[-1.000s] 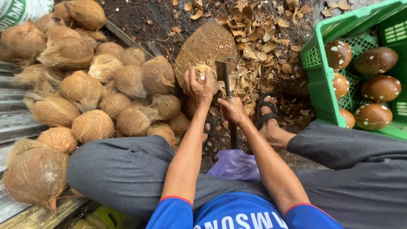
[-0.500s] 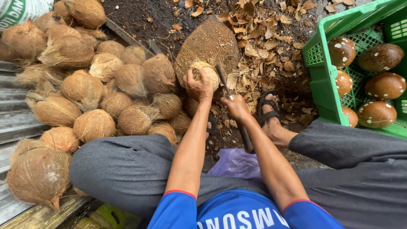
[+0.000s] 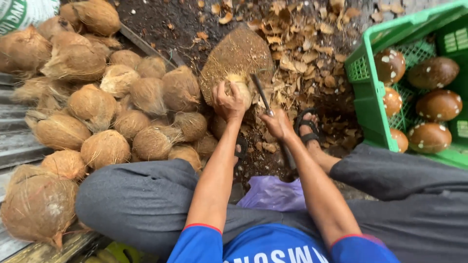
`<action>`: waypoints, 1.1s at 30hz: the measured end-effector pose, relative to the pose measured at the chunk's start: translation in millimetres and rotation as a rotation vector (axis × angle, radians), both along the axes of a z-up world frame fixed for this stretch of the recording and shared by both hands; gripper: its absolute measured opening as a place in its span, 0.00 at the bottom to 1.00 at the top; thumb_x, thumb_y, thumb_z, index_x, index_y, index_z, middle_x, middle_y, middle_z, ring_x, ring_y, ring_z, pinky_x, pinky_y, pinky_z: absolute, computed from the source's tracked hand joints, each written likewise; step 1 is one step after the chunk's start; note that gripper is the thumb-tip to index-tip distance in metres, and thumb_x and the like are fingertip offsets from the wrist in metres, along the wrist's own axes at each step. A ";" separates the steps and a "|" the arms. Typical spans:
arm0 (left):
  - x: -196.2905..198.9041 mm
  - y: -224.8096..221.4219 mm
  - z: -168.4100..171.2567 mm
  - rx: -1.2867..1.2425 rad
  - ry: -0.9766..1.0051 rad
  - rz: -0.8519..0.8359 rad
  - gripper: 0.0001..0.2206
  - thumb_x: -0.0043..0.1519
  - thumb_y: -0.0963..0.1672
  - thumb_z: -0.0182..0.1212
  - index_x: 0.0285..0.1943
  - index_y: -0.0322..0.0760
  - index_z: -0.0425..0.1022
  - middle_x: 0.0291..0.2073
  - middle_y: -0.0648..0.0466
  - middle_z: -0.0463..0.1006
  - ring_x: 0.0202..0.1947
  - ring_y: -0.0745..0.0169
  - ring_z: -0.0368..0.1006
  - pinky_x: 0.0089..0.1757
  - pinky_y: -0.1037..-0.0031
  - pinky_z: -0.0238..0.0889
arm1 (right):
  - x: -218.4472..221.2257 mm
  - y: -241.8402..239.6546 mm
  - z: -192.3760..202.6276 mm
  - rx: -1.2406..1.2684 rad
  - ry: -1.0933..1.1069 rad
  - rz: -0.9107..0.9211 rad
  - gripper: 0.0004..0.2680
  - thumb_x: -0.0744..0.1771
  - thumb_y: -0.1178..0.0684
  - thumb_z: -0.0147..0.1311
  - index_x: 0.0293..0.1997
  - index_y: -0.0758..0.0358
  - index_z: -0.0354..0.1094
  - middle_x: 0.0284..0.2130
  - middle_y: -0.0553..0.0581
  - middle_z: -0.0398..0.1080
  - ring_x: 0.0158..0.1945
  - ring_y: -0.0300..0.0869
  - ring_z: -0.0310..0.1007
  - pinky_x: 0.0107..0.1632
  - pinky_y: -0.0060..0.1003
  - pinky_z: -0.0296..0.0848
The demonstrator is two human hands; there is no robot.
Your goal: Peeling the outer husk of coconuts using a small hand tool.
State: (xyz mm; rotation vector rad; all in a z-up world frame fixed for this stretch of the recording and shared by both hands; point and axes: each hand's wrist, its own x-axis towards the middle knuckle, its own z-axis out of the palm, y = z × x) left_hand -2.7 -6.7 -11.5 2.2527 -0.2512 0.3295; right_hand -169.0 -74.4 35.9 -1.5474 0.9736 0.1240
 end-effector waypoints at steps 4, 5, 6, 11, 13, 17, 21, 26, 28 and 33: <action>4.3 -0.3 8.3 -0.031 0.021 -0.020 0.09 0.58 0.51 0.58 0.40 0.49 0.77 0.34 0.53 0.75 0.39 0.46 0.76 0.40 0.60 0.70 | 9.5 -12.6 -4.0 -0.050 -0.256 -0.048 0.18 0.69 0.38 0.55 0.23 0.56 0.62 0.16 0.59 0.64 0.22 0.46 0.66 0.32 0.37 0.67; 5.3 1.7 7.7 -0.039 0.046 -0.035 0.09 0.57 0.51 0.59 0.40 0.49 0.77 0.33 0.52 0.75 0.39 0.45 0.76 0.40 0.60 0.69 | 12.8 -10.8 12.7 -0.021 -0.311 -0.069 0.17 0.70 0.40 0.55 0.24 0.56 0.62 0.16 0.57 0.64 0.21 0.44 0.66 0.30 0.36 0.67; 9.2 -1.9 7.8 -0.055 0.068 -0.052 0.10 0.57 0.51 0.59 0.40 0.49 0.77 0.33 0.51 0.75 0.40 0.45 0.76 0.41 0.61 0.69 | 18.6 -13.6 30.1 0.000 -0.369 -0.091 0.16 0.70 0.43 0.54 0.24 0.56 0.62 0.15 0.55 0.64 0.20 0.43 0.65 0.28 0.34 0.67; 5.9 12.4 23.6 -0.088 0.141 -0.112 0.14 0.56 0.52 0.61 0.45 0.44 0.76 0.37 0.47 0.76 0.43 0.40 0.75 0.44 0.58 0.68 | 9.4 25.1 -21.1 0.043 -0.217 -0.095 0.14 0.67 0.48 0.58 0.21 0.62 0.65 0.15 0.61 0.64 0.22 0.47 0.65 0.30 0.39 0.64; 8.6 6.1 43.0 -0.133 0.163 -0.155 0.17 0.56 0.52 0.63 0.49 0.41 0.76 0.40 0.43 0.77 0.46 0.37 0.75 0.46 0.56 0.68 | 15.2 28.5 -30.0 0.079 -0.112 -0.093 0.13 0.65 0.52 0.59 0.19 0.69 0.68 0.15 0.67 0.65 0.24 0.52 0.66 0.32 0.46 0.65; -32.6 3.7 80.1 -0.348 0.446 0.104 0.43 0.50 0.55 0.73 0.69 0.36 0.55 0.62 0.31 0.60 0.63 0.31 0.60 0.60 0.47 0.55 | 7.5 45.3 -43.7 0.108 0.061 -0.112 0.15 0.62 0.42 0.61 0.20 0.63 0.70 0.16 0.65 0.69 0.26 0.52 0.72 0.33 0.45 0.68; -45.9 -15.8 83.1 -0.394 0.645 0.260 0.42 0.43 0.55 0.77 0.64 0.38 0.60 0.58 0.37 0.66 0.62 0.40 0.65 0.58 0.60 0.57 | 8.4 30.1 -64.2 0.089 0.056 -0.079 0.12 0.65 0.44 0.59 0.25 0.60 0.71 0.18 0.60 0.70 0.25 0.49 0.71 0.34 0.38 0.70; 18.2 16.3 33.9 -0.136 0.488 -0.035 0.41 0.36 0.57 0.79 0.59 0.44 0.72 0.49 0.44 0.74 0.53 0.44 0.73 0.52 0.62 0.63 | 0.9 4.8 18.4 0.020 -0.020 -0.048 0.08 0.64 0.50 0.61 0.31 0.64 0.70 0.21 0.60 0.69 0.29 0.50 0.71 0.38 0.41 0.70; 32.3 33.3 42.1 -0.020 0.357 -0.237 0.41 0.36 0.56 0.80 0.59 0.40 0.73 0.47 0.38 0.75 0.52 0.36 0.74 0.52 0.56 0.64 | -4.2 -1.7 38.1 -0.013 -0.029 -0.044 0.05 0.65 0.53 0.58 0.31 0.61 0.68 0.22 0.59 0.68 0.29 0.49 0.71 0.39 0.39 0.71; 36.6 35.3 67.1 0.139 0.340 -0.448 0.43 0.44 0.65 0.70 0.64 0.44 0.70 0.53 0.38 0.72 0.53 0.38 0.74 0.53 0.52 0.65 | 2.2 -10.2 73.8 -0.122 -0.271 -0.123 0.07 0.70 0.52 0.51 0.39 0.64 0.66 0.28 0.61 0.65 0.35 0.52 0.69 0.45 0.50 0.71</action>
